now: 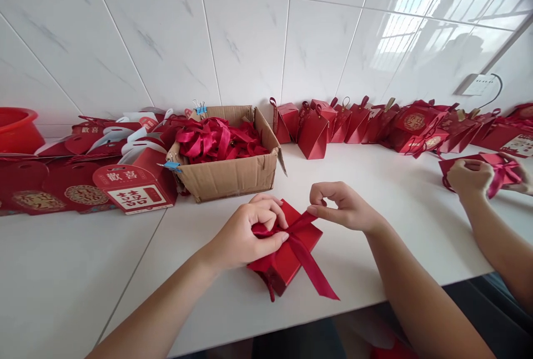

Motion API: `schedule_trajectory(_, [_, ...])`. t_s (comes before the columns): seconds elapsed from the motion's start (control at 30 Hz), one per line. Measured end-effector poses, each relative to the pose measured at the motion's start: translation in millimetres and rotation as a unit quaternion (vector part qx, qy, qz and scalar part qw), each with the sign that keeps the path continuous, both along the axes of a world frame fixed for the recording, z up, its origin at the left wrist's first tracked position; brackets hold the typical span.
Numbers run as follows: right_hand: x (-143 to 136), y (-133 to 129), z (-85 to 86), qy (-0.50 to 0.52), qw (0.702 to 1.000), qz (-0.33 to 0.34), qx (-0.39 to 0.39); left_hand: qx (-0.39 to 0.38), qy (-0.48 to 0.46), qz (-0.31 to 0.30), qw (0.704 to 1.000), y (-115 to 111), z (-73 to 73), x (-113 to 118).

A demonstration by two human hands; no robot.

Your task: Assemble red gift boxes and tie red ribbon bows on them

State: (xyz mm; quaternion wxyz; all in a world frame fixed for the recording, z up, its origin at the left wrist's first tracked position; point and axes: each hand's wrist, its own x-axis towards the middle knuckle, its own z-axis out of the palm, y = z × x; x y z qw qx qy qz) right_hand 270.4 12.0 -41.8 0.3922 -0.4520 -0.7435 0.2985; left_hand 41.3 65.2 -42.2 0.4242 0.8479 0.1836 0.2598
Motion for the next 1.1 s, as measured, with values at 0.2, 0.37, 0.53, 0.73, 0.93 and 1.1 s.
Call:
schedule_trajectory(0.2, [1.6, 0.4, -1.2, 0.004, 1.000, 0.002, -0.011, -0.001, 0.006, 0.000, 1.000, -0.1, 1.2, -1.2])
schedule_trajectory(0.37, [1.5, 1.6, -3.0, 0.006, 1.000, -0.010, -0.005, -0.006, -0.005, 0.019, 1.000, 1.1, 0.8, -2.1])
schedule_trajectory(0.53, [1.9, 3.7, -5.7, 0.003, 0.999, -0.033, 0.001, 0.005, -0.013, 0.052, 0.999, 5.6, -4.2, -1.8])
schedule_trajectory(0.73, [2.4, 4.5, -6.9, -0.003, 0.999, -0.049, -0.007, -0.030, 0.019, 0.064, 0.997, 6.0, -3.6, -2.5])
schedule_trajectory(0.93, [0.7, 5.1, -7.4, 0.008, 0.999, -0.048, -0.017, -0.082, 0.045, 0.071, 0.993, 2.1, 3.5, -4.2])
schedule_trajectory(1.1, [0.3, 8.0, -8.9, 0.025, 0.998, -0.046, -0.028, -0.097, 0.033, 0.052, 0.993, 4.8, 1.5, -3.9])
